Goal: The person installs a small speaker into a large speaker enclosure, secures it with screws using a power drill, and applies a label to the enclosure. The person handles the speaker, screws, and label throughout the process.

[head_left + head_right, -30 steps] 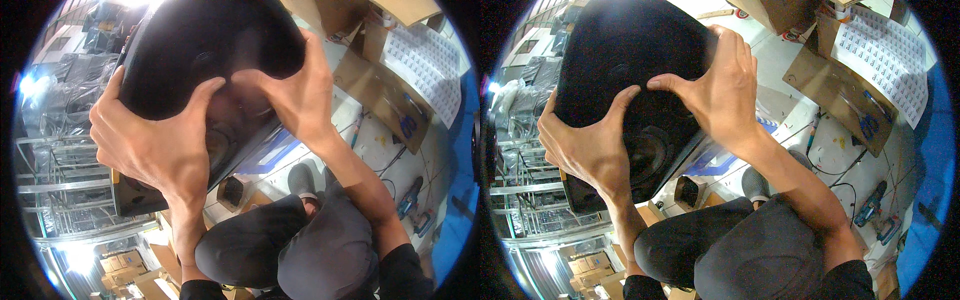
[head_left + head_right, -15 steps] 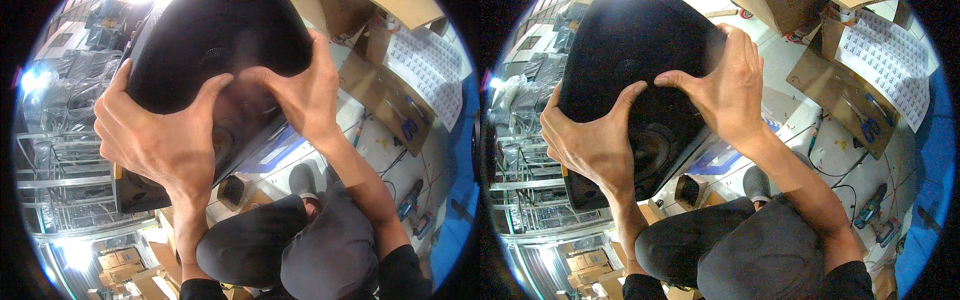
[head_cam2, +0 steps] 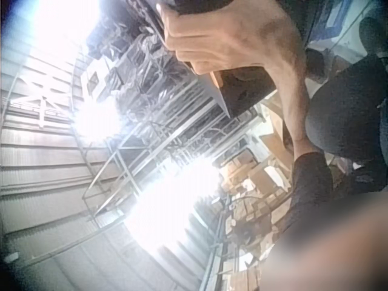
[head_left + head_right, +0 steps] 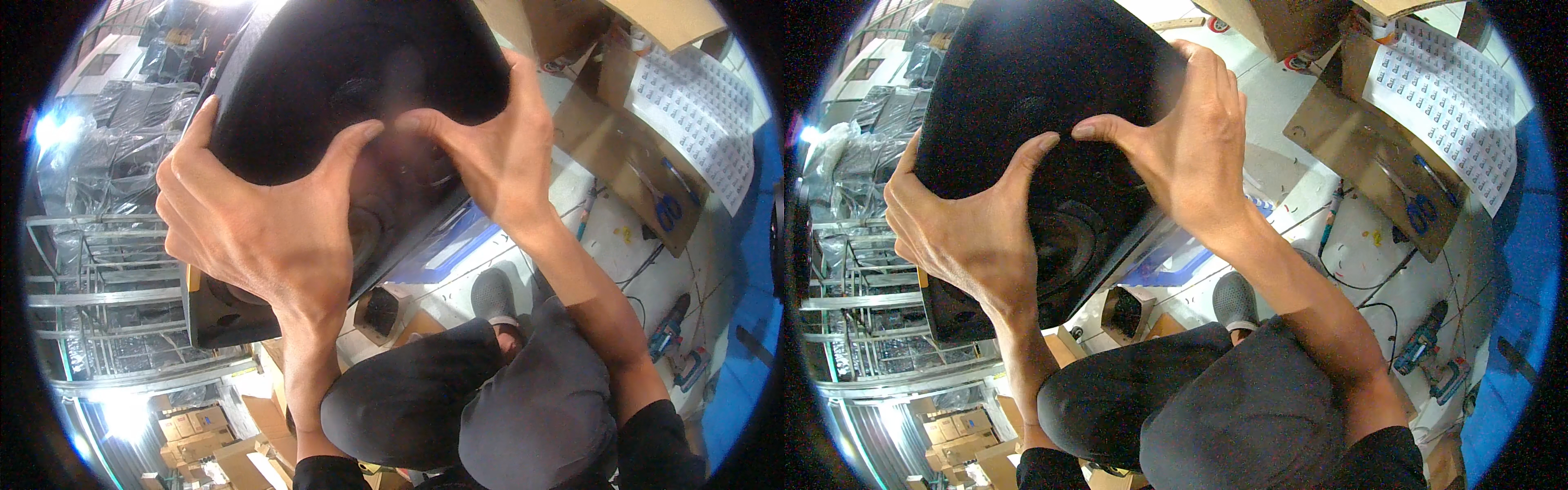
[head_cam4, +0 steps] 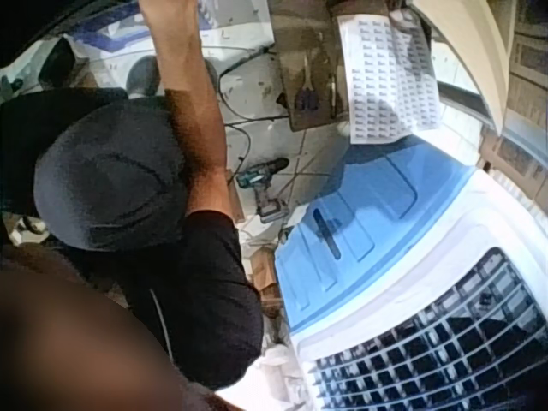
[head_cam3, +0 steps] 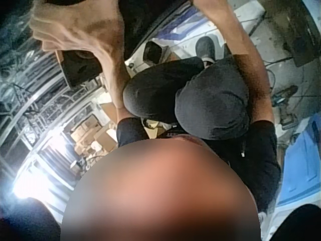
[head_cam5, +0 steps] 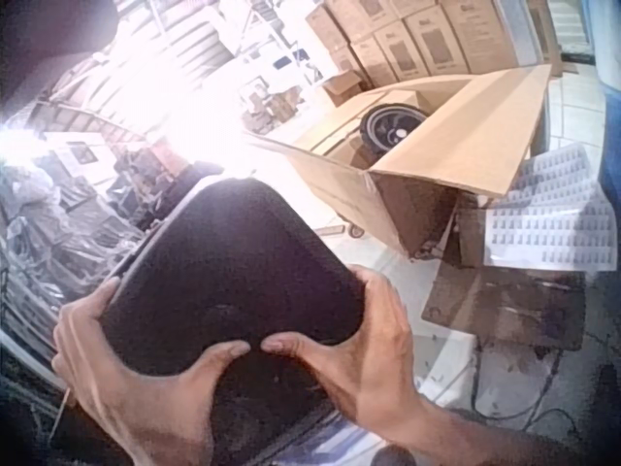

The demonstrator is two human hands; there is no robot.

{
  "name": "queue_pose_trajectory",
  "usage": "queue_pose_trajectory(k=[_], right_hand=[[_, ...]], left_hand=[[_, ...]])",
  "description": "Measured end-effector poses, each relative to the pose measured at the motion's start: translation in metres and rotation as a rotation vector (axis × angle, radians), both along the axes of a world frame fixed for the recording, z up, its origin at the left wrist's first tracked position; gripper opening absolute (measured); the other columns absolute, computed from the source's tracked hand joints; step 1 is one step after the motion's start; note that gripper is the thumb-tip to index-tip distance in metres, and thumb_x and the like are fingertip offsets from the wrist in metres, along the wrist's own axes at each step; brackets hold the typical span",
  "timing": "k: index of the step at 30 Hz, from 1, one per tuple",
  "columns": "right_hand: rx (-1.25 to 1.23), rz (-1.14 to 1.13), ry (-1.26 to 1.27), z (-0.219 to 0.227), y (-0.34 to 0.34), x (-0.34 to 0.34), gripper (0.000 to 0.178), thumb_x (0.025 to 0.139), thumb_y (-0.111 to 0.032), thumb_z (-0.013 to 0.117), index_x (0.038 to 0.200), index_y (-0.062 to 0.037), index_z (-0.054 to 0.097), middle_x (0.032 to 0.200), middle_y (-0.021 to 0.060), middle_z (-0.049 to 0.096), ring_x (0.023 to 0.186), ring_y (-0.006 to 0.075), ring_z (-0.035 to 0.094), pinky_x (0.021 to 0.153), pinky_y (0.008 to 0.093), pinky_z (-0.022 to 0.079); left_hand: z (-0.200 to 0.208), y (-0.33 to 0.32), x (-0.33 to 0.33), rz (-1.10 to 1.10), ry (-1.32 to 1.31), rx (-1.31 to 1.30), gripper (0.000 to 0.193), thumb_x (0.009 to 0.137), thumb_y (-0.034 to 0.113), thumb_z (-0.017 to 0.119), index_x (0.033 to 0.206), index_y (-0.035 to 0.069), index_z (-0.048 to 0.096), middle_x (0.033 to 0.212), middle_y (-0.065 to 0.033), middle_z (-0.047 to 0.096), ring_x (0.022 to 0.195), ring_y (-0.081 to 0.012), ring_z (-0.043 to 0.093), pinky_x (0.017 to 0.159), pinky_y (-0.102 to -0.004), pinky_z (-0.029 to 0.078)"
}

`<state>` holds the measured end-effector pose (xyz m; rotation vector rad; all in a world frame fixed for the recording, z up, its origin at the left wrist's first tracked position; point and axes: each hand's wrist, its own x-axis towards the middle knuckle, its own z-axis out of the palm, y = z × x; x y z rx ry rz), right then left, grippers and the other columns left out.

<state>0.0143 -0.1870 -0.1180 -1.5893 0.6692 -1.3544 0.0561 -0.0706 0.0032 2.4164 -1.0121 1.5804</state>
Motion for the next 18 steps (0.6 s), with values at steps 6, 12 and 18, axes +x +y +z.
queue_pose_trajectory(k=[6,12,18], right_hand=[[-0.002,-0.014,0.026,-0.0003,0.0002,-0.0005,0.093,0.055,-0.052,0.094,0.116,0.0063,0.055,0.106,0.0232,0.063,0.103,0.0415,0.061,0.092,0.0472,0.047],[-0.048,-0.034,-0.009,-0.0028,-0.0006,0.0014,0.092,0.055,-0.053,0.094,0.115,0.0056,0.055,0.103,0.0216,0.063,0.100,0.0403,0.061,0.089,0.0471,0.046],[-0.018,-0.023,-0.030,-0.0047,0.0013,0.0029,0.088,0.056,-0.052,0.094,0.113,0.0039,0.056,0.103,0.0200,0.063,0.099,0.0393,0.061,0.088,0.0462,0.046]], left_hand=[[0.0000,-0.0002,0.0006,0.001,-0.010,0.004,0.089,0.049,0.043,0.099,0.120,0.003,0.061,0.114,-0.0122,0.063,0.115,-0.0323,0.056,0.102,-0.0473,0.038],[0.0000,0.0000,0.0014,-0.006,-0.004,-0.003,0.090,0.049,0.043,0.099,0.120,0.003,0.061,0.114,-0.0125,0.062,0.115,-0.0324,0.056,0.102,-0.0471,0.038],[-0.0008,-0.0012,0.0013,0.010,-0.004,-0.013,0.090,0.049,0.042,0.099,0.121,0.002,0.060,0.115,-0.0137,0.062,0.115,-0.0332,0.056,0.104,-0.0473,0.038]])
